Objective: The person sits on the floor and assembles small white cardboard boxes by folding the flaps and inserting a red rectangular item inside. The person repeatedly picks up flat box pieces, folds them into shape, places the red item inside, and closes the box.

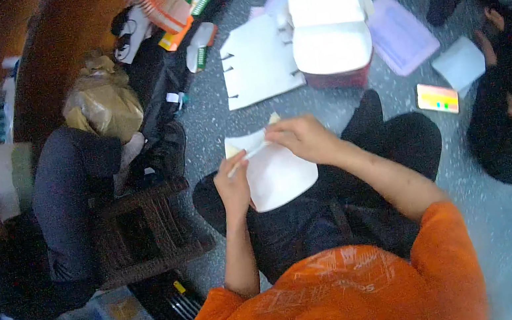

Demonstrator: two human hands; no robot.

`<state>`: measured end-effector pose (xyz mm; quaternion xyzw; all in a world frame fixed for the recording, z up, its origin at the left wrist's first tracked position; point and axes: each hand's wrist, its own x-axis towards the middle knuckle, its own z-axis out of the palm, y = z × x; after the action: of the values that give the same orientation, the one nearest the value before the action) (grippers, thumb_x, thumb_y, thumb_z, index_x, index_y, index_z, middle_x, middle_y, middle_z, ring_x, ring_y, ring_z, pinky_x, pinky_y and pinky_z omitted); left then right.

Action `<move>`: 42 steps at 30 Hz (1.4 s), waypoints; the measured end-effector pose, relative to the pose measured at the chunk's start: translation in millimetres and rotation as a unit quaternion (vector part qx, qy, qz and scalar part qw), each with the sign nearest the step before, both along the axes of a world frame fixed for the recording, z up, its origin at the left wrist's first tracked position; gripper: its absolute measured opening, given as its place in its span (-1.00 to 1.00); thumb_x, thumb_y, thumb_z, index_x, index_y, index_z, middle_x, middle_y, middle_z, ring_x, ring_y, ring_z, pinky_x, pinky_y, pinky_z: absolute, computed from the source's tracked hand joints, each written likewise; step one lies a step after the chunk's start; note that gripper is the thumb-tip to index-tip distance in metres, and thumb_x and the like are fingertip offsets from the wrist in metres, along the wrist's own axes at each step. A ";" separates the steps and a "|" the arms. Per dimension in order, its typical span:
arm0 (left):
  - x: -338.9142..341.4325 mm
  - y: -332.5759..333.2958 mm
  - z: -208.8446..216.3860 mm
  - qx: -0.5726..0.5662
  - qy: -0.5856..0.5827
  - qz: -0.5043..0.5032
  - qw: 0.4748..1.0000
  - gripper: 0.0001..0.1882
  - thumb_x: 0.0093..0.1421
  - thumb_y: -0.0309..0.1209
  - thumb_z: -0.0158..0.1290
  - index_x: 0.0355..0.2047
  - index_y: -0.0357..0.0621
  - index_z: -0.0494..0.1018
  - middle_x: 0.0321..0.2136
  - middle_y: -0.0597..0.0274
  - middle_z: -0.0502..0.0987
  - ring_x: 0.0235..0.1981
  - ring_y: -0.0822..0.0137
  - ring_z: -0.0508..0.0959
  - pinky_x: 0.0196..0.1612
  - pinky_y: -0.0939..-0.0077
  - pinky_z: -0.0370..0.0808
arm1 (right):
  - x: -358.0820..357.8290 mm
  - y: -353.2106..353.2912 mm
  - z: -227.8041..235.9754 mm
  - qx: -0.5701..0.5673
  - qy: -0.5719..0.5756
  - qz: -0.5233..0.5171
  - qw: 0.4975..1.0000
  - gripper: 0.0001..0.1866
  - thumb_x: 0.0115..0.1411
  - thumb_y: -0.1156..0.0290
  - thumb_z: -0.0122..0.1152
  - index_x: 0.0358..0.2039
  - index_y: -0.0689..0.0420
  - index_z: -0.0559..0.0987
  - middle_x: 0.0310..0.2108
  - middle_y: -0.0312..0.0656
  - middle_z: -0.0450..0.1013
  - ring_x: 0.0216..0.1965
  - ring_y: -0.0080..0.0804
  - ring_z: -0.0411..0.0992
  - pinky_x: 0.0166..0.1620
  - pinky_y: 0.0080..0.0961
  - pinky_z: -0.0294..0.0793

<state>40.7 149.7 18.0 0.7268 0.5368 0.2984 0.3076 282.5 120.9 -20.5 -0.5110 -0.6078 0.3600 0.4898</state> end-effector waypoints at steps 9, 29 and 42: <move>-35.0 -40.6 0.1 -0.120 -0.085 -0.150 0.978 -0.48 0.42 -0.46 -0.01 0.37 -0.22 0.32 0.26 -0.10 0.38 0.25 0.16 0.42 0.29 0.38 0.31 | 9.3 -42.4 2.8 -0.332 0.300 0.049 0.893 -0.51 0.41 0.37 0.15 0.25 0.39 0.45 -0.03 0.04 0.62 -0.07 -0.34 0.59 0.10 -0.42 0.52; -17.2 -43.0 6.1 -0.340 -0.261 -0.054 0.902 -0.67 0.49 -0.37 -0.08 0.12 -0.36 0.42 -0.12 0.14 0.61 -0.19 0.39 0.61 -0.10 0.46 0.55 | -17.8 -105.1 4.1 -0.307 0.313 -0.047 0.898 -0.37 0.51 -0.06 -0.04 -0.25 0.32 0.69 -0.41 -0.25 0.60 -0.37 -0.60 0.49 -0.28 -0.49 0.52; -17.8 -32.7 11.7 -0.286 -0.329 -0.089 0.896 -0.64 0.31 -0.52 0.05 0.09 -0.35 0.36 -0.09 0.01 0.57 -0.12 0.24 0.60 0.05 0.31 0.53 | -23.1 -105.0 4.3 -0.268 0.315 0.024 0.910 -0.43 0.47 -0.02 0.04 -0.16 0.35 0.66 -0.35 -0.14 0.61 -0.33 -0.51 0.52 -0.23 -0.47 0.56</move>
<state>23.0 117.0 29.7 0.5122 0.4003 0.3259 0.6865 259.4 15.9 -16.3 -0.4686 -0.3147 0.6630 0.4917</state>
